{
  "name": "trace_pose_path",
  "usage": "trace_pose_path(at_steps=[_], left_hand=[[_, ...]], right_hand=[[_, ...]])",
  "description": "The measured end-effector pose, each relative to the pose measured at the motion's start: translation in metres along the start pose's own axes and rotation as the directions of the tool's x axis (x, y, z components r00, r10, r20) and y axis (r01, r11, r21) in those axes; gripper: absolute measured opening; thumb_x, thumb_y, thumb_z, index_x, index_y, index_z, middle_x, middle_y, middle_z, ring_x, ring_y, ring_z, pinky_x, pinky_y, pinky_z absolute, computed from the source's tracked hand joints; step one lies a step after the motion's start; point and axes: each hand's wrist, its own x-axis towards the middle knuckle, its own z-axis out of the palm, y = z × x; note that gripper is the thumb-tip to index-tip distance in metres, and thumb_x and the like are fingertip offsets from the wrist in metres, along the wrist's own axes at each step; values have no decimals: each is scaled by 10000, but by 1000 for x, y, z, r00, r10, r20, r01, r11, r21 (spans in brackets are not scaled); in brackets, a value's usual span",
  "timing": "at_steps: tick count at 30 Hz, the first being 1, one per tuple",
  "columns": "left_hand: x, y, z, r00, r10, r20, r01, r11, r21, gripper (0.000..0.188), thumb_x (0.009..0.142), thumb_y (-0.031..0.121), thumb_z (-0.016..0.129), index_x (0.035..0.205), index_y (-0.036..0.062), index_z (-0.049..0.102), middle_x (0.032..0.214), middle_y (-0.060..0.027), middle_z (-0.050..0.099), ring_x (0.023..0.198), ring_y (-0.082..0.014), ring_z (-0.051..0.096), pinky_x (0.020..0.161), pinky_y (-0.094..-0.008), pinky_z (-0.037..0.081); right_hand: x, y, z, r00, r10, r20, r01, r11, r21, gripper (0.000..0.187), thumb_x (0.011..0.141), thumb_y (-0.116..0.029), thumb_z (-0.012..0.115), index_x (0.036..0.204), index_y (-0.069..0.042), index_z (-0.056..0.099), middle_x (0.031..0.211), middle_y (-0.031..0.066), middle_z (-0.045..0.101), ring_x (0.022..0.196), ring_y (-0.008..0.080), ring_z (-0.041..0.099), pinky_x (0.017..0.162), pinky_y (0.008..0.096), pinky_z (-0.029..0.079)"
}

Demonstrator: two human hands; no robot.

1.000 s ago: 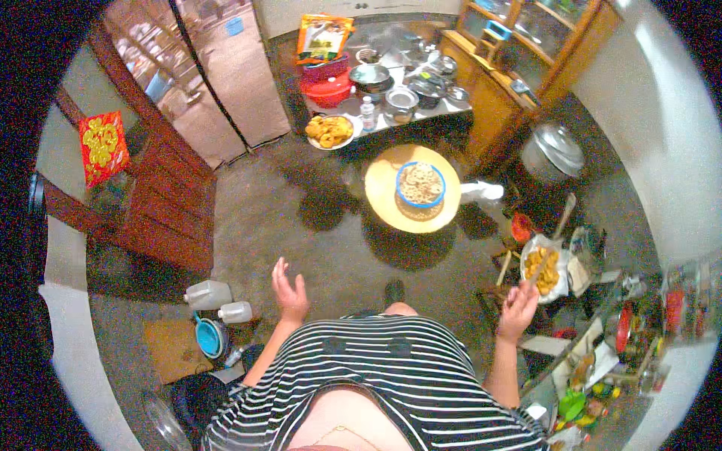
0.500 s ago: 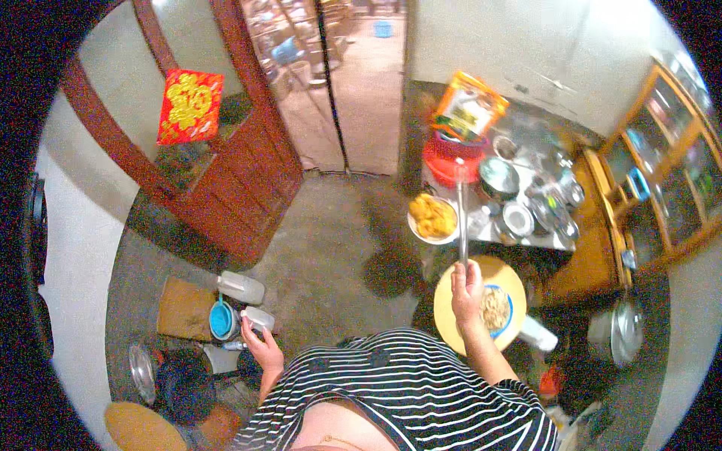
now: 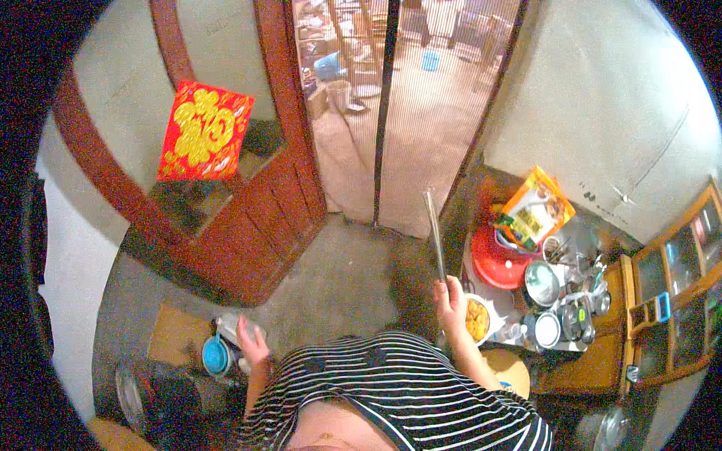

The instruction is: The person fries round food items in a pan of hot oil, using tongs to turn and remove them. They also wipe a large round bamboo mat with a cloth and place it on a stool.

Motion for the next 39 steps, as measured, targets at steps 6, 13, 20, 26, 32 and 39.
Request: trace_pose_path(at_steps=[6,13,20,26,32,39], left_hand=[[226,92,137,864,410,291,-404,911,-84,421,872,171,560,1255,17,484,1221,-190,531,1141,-353,482,984,-428,374],[402,216,315,662,655,365,-574,756,-316,404,868,198,574,1223,18,507,1207,-165,549,1142,-335,490,981,-412,389],[539,334,470,608,714,346,-544,693,-474,399,872,190,575,1228,24,504,1219,-152,550,1149,-314,499,991,-390,389],[634,388,573,572,709,412,-262,634,-727,378,855,137,602,1202,15,512,1149,-147,571,1119,-273,529,952,-351,419],[720,397,660,567,742,359,-308,594,-743,425,815,128,652,1191,16,490,1096,-124,556,1056,-247,543,934,-347,427],[818,404,689,667,700,254,-386,617,-686,470,819,119,620,1248,22,456,1175,-151,527,1117,-264,504,991,-366,379]], right_hand=[[105,-12,13,996,33,-79,-38,998,-59,146,944,-189,523,991,-52,506,773,-32,476,655,50,428,569,196,365],[250,37,0,997,54,-59,-64,980,-186,99,895,-137,573,921,-41,568,739,-38,500,645,51,440,578,200,372],[468,28,51,978,19,206,59,930,-362,192,831,-149,659,944,-3,609,768,11,585,742,95,521,695,261,450],[591,41,87,944,15,329,128,903,-409,315,831,-222,681,1039,5,614,892,53,635,825,121,567,742,289,473],[669,46,144,948,121,293,-34,958,-286,254,859,-228,641,1006,-23,609,766,18,554,710,94,512,642,266,439],[761,63,197,948,-101,302,202,923,-327,286,931,-314,535,974,-32,563,806,34,538,744,129,517,689,275,433]])
